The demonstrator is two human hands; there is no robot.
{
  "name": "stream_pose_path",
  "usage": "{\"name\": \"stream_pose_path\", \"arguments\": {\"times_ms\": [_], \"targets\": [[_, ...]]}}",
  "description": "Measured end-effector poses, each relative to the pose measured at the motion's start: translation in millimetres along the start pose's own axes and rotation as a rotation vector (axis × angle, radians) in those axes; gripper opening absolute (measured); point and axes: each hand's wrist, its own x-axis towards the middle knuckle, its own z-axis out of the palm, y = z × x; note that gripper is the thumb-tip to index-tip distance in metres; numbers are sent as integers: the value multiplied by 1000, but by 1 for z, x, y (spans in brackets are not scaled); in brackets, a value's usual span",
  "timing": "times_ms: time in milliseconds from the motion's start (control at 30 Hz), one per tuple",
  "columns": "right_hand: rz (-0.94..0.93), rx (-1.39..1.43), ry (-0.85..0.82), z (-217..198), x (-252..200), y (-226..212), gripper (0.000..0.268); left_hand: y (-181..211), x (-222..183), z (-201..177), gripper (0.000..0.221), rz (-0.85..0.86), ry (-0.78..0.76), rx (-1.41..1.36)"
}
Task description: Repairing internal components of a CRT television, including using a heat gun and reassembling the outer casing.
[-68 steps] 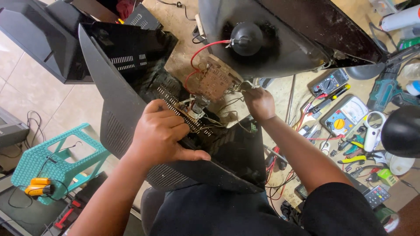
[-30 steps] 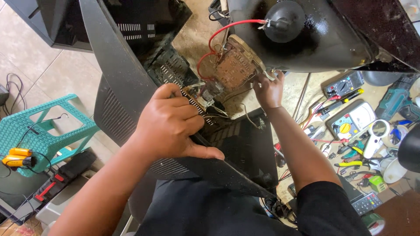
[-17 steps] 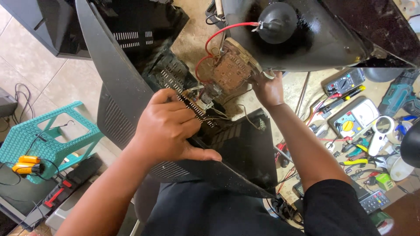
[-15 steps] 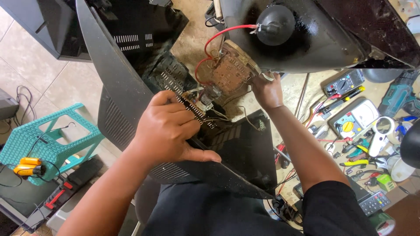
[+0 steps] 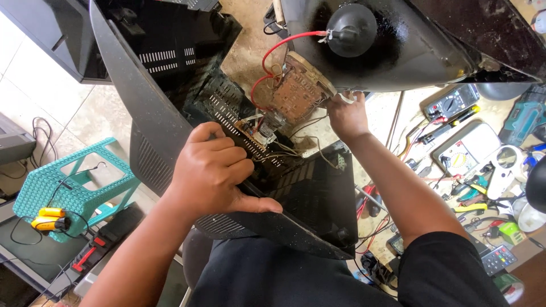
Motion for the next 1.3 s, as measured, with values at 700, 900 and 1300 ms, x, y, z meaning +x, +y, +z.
{"name": "stream_pose_path", "arguments": {"times_ms": [700,900,1300], "targets": [[-294,716,-355,-41,-28,-61,42,6,-3,-5,79,18,17,-17],[-199,833,-450,-27,-7,-95,46,8,1,-5,79,27,19,-2],[189,1204,-399,-69,-82,-43,38,5,-2,-4,79,28,45,-2]]}}
